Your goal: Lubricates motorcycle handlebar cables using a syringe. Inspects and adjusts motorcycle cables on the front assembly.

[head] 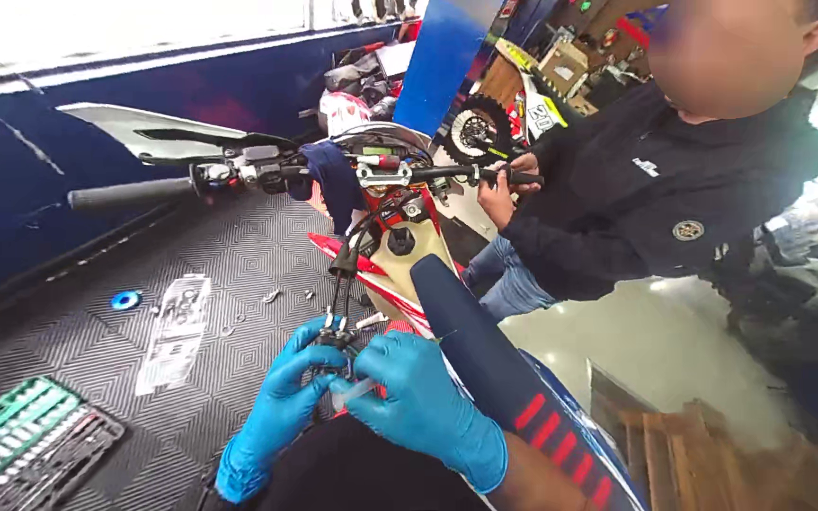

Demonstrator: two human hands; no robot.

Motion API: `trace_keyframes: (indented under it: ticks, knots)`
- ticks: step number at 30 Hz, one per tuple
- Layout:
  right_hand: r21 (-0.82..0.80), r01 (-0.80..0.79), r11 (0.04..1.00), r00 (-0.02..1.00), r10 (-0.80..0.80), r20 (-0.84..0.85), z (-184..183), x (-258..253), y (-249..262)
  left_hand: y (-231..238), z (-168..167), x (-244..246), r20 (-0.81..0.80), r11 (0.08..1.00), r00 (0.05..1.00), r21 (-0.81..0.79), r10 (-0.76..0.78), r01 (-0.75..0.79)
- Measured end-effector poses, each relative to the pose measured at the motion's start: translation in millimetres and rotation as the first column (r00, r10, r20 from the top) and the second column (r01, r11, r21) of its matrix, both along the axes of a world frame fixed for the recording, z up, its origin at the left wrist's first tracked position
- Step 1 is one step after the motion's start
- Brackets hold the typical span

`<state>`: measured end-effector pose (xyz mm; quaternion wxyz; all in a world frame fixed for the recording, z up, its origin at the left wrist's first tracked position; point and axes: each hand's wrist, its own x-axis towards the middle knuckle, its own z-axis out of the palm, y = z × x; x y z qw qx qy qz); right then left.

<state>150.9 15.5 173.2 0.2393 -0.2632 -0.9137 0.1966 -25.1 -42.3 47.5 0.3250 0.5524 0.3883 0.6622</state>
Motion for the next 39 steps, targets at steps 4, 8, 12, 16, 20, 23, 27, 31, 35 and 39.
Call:
trace_keyframes:
  ticks: [4, 8, 12, 16, 20, 23, 27, 31, 35, 39]
  knots:
    - [0.01, 0.043, 0.999, 0.999, -0.042, -0.02, -2.8, -0.1, 0.0, 1.4, 5.4, 1.7, -0.023, 1.0, 1.0, -0.004, -0.006, 0.006]
    - [0.015, 0.039, 0.999, 0.996, -0.037, -0.082, -9.4, 0.9, -3.0, -0.8, 1.7, 4.1, -0.052, 1.0, 0.999, -0.007, -0.012, 0.012]
    - [0.113, 0.031, 0.993, 0.98, -0.008, -0.2, -7.2, -0.4, -5.7, 1.8, -1.7, 8.2, -0.064, 1.0, 0.998, 0.014, -0.002, 0.003]
    - [0.171, 0.006, 0.985, 0.982, 0.027, -0.186, 14.4, -0.4, -10.1, -0.6, 8.6, 8.1, -0.026, 1.0, 1.0, -0.004, -0.008, 0.008]
    - [0.095, -0.026, 0.995, 0.982, 0.044, -0.185, -4.6, -2.0, -3.6, 1.8, 11.7, 4.9, -0.034, 1.0, 0.999, 0.017, -0.011, 0.011]
    - [0.076, -0.006, 0.997, 0.974, 0.023, -0.224, -3.6, 2.6, -1.1, 4.5, 9.6, 6.9, -0.042, 0.999, 0.999, 0.028, -0.013, 0.014]
    - [0.061, -0.01, 0.998, 0.972, 0.023, -0.232, 7.3, 6.1, -0.6, 4.1, 7.4, 5.3, -0.049, 1.0, 0.999, 0.025, -0.015, 0.016]
    - [-0.031, -0.054, 0.998, 0.978, 0.047, -0.202, -8.8, 4.5, 6.6, 5.5, 9.4, 3.5, -0.056, 0.999, 0.998, 0.037, -0.003, 0.005]
    - [0.036, -0.038, 0.999, 0.983, 0.044, -0.176, 2.9, 2.4, 8.5, 4.2, 4.1, 4.9, -0.062, 1.0, 0.998, 0.03, 0.009, -0.007]
    - [0.016, -0.058, 0.998, 0.984, 0.06, -0.17, 7.6, -1.1, 8.8, 2.0, -0.1, 4.2, -0.041, 1.0, 0.999, 0.022, 0.017, -0.016]
